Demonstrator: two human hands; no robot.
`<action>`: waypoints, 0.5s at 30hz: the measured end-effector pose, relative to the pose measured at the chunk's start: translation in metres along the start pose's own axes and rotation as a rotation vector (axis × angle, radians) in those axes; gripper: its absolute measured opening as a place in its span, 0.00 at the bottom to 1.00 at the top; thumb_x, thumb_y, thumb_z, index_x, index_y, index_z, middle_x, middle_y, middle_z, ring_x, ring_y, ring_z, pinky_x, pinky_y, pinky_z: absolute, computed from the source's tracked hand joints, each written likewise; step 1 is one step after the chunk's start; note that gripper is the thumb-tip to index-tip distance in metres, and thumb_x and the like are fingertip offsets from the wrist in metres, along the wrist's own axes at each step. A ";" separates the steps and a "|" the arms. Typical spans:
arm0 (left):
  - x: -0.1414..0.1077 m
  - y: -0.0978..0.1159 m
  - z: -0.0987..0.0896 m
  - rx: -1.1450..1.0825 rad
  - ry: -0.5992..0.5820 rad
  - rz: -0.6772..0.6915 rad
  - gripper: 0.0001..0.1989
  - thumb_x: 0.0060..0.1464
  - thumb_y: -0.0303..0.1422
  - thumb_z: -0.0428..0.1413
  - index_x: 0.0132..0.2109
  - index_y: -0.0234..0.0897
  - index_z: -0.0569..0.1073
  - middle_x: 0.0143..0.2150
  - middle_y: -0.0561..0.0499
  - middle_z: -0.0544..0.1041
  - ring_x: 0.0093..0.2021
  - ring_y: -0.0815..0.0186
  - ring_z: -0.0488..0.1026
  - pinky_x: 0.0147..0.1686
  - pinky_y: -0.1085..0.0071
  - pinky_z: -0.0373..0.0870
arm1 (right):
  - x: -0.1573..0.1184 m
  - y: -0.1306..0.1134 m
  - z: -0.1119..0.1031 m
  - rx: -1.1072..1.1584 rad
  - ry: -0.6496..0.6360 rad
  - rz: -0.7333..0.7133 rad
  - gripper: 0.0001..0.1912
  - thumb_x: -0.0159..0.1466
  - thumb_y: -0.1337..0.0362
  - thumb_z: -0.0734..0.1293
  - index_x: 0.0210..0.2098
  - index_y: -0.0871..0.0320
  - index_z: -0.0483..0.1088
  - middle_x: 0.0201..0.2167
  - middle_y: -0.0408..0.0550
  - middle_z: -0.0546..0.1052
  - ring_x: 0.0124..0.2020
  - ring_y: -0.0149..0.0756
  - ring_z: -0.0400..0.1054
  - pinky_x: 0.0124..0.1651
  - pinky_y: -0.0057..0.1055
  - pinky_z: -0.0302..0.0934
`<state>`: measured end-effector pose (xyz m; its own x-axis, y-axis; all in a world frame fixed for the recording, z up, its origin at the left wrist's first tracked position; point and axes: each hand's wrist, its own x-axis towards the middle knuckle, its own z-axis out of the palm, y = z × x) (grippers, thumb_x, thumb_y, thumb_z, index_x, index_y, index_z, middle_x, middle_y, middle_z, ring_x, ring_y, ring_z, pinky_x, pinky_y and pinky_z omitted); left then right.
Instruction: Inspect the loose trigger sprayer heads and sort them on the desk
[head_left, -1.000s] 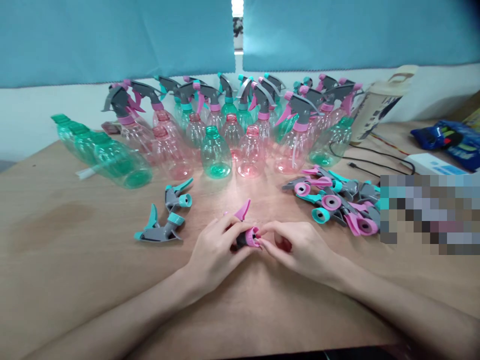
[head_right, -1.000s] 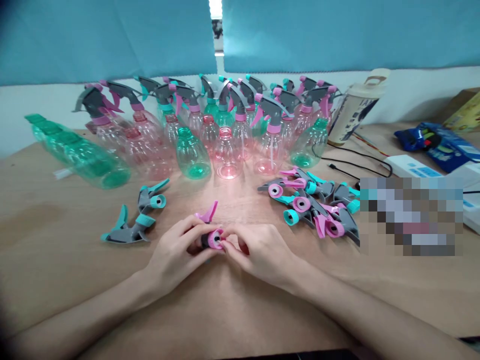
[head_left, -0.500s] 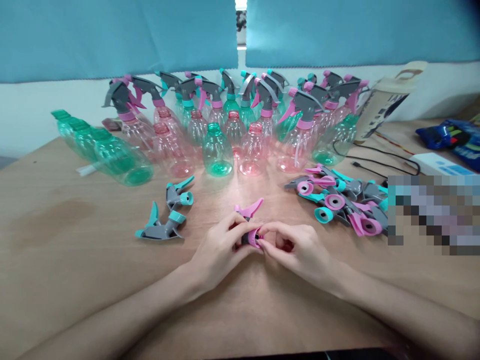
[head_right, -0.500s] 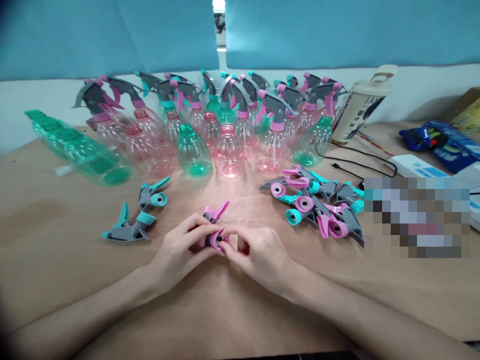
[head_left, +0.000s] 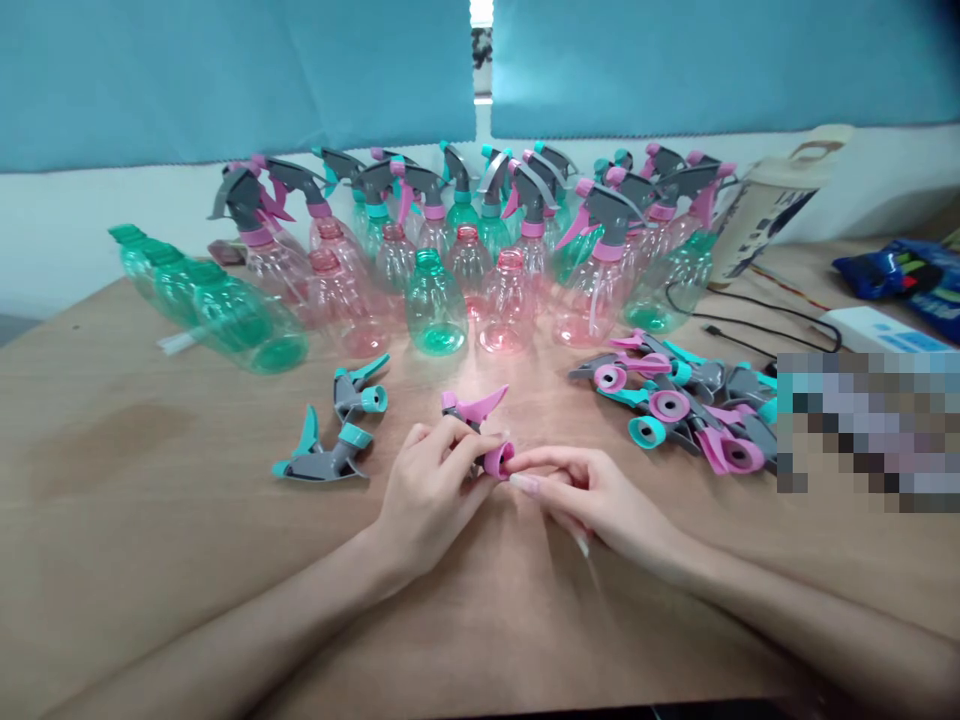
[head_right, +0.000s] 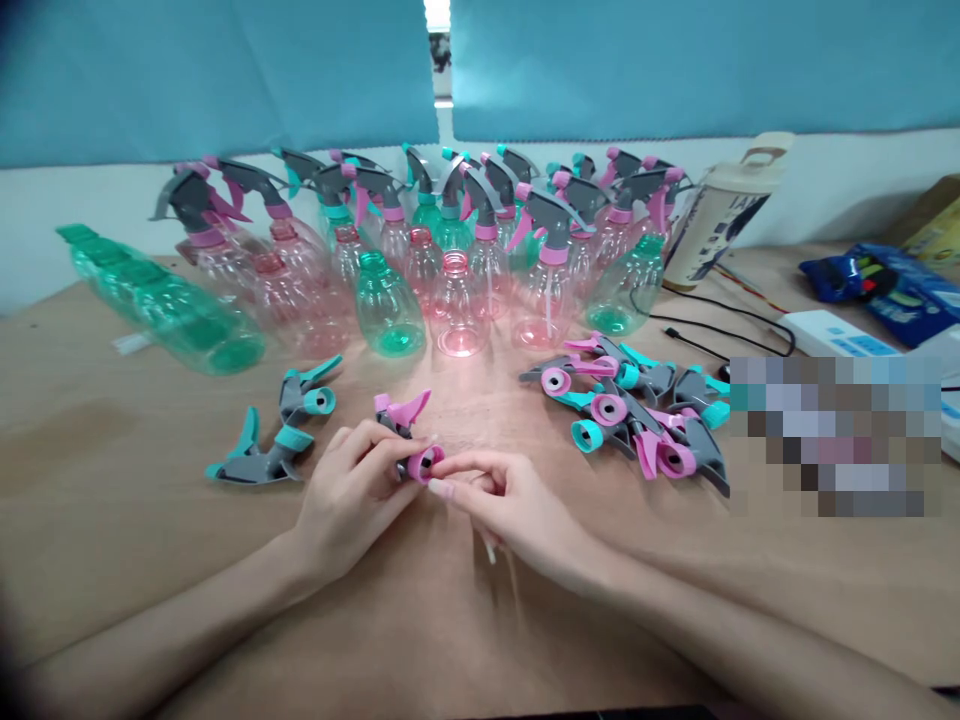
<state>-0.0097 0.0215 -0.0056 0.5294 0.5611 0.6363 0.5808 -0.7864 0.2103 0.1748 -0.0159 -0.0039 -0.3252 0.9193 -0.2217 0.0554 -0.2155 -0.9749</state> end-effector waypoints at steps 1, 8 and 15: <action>0.000 0.000 0.000 -0.015 -0.007 -0.014 0.04 0.56 0.27 0.55 0.40 0.35 0.73 0.30 0.53 0.70 0.29 0.69 0.66 0.31 0.71 0.59 | 0.000 0.000 -0.001 0.023 -0.018 0.005 0.16 0.61 0.57 0.65 0.43 0.61 0.72 0.09 0.31 0.57 0.11 0.22 0.49 0.16 0.21 0.45; -0.001 0.000 -0.001 -0.110 -0.104 -0.115 0.06 0.56 0.29 0.55 0.42 0.36 0.72 0.32 0.52 0.70 0.31 0.67 0.66 0.33 0.71 0.64 | -0.007 0.007 0.006 -0.166 0.009 -0.156 0.18 0.63 0.58 0.64 0.50 0.58 0.71 0.15 0.36 0.66 0.15 0.24 0.61 0.21 0.22 0.56; -0.001 0.001 -0.001 -0.109 -0.122 -0.077 0.07 0.57 0.32 0.55 0.43 0.36 0.72 0.33 0.51 0.70 0.33 0.67 0.67 0.33 0.70 0.65 | -0.011 0.015 0.006 -0.745 0.217 -0.547 0.19 0.65 0.60 0.62 0.53 0.61 0.68 0.20 0.40 0.72 0.18 0.26 0.62 0.26 0.25 0.58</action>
<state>-0.0105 0.0200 -0.0052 0.5611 0.6425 0.5218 0.5553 -0.7597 0.3384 0.1737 -0.0308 -0.0165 -0.3062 0.8876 0.3441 0.5593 0.4602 -0.6895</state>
